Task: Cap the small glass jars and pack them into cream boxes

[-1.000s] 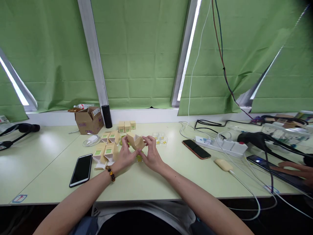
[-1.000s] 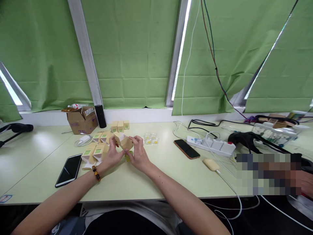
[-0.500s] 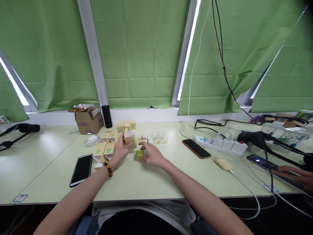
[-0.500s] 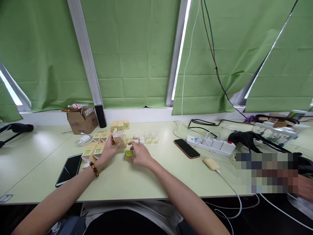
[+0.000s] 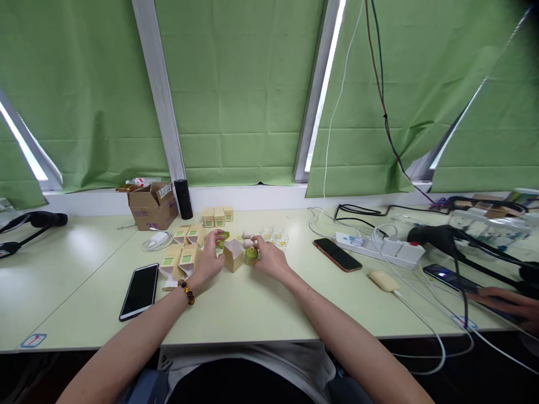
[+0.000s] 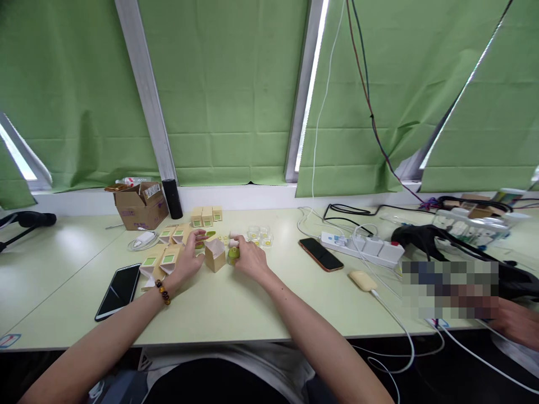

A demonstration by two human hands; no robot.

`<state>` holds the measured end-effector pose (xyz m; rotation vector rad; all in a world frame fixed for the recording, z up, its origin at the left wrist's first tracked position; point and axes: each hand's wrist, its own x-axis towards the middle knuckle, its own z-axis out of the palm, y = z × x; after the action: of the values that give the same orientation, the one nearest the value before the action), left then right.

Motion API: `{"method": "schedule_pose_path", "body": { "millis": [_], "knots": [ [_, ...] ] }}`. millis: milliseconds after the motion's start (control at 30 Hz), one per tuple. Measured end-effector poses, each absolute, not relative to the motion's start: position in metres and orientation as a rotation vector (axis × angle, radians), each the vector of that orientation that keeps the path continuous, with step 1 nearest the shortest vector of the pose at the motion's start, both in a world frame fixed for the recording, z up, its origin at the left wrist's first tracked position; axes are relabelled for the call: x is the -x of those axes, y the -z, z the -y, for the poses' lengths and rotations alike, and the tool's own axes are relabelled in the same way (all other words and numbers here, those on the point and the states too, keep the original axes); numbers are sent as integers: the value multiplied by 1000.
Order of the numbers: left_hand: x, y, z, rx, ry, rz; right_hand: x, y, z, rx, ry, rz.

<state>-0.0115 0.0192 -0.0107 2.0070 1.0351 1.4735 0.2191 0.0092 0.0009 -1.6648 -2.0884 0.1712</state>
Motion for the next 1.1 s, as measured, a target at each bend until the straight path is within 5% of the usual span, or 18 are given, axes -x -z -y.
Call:
{"method": "schedule_pose_path", "body": {
  "millis": [333,1100],
  "knots": [
    [1,-2,2,-2432,-1537,-1152,-217,-4,-6,1629,-172,2087],
    [5,3,-12,-1989,-1471,-1154,-223,-9,-10,1600,-159,2014]
  ]
}}
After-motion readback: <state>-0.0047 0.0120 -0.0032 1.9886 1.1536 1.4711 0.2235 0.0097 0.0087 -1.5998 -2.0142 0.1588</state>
